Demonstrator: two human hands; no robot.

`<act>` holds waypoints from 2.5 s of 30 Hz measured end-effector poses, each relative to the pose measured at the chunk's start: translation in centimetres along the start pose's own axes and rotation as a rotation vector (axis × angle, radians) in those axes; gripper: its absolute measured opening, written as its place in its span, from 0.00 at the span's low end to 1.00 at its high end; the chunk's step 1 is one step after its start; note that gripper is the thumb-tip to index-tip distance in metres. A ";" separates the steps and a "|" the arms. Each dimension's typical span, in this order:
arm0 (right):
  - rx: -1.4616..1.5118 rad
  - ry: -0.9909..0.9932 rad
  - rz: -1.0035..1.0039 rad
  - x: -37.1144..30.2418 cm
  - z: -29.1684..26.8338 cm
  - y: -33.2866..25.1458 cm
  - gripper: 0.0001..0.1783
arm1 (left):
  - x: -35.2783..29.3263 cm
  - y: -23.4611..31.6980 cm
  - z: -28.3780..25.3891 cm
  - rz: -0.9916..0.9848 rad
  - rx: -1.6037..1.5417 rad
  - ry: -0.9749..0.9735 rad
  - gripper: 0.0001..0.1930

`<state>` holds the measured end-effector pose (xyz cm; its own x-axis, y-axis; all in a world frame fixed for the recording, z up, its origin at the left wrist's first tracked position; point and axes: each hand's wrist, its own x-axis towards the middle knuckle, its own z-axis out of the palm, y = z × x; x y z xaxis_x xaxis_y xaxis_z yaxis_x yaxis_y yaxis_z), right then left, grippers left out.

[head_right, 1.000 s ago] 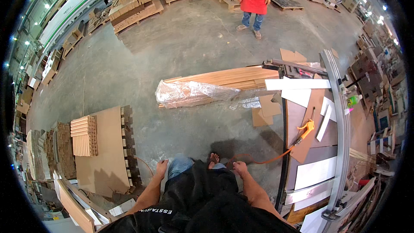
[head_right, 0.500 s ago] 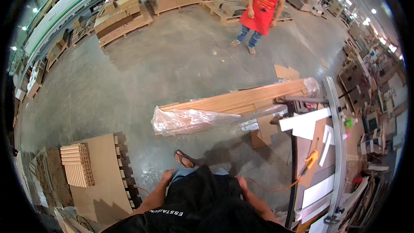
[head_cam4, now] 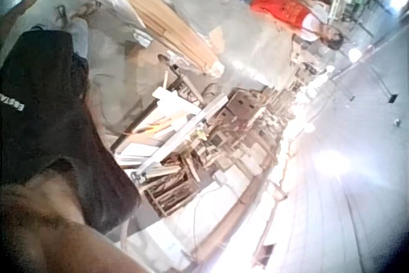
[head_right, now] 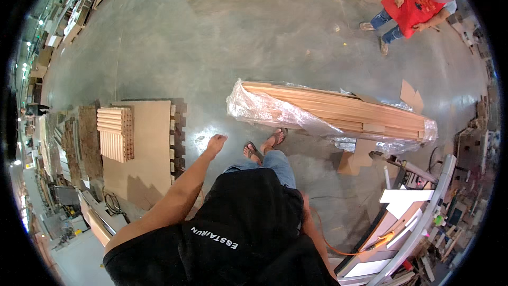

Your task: The person stacks curved wooden pieces on a pallet, then unwraps a bundle of long wooden rods. They proceed to cut the rods into shorter segments using a table saw, handling each piece individually and stacking the cut pieces on the saw table.

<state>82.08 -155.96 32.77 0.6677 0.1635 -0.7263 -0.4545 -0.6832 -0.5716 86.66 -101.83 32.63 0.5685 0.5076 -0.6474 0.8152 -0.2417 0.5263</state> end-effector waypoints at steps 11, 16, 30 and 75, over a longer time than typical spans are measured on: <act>0.027 0.201 -0.024 24.2 -5.8 -21.2 0.20 | 14.1 9.0 4.3 0.047 0.236 -0.254 0.30; -0.228 0.117 -0.214 38.1 -1.0 -29.9 0.26 | 25.3 10.4 8.8 0.056 0.305 0.032 0.32; -0.940 -0.056 -0.469 70.6 16.5 -27.2 0.34 | 50.1 0.8 16.6 -0.103 0.285 0.260 0.29; -0.436 0.737 -0.297 24.7 10.1 -43.5 0.34 | 12.8 4.3 -23.6 0.529 0.966 0.004 0.15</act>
<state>112.35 -114.99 35.87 0.9982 -0.0183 -0.0576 -0.0395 -0.9190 -0.3922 94.82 -76.88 39.59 0.8725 0.1512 -0.4647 0.2129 -0.9735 0.0830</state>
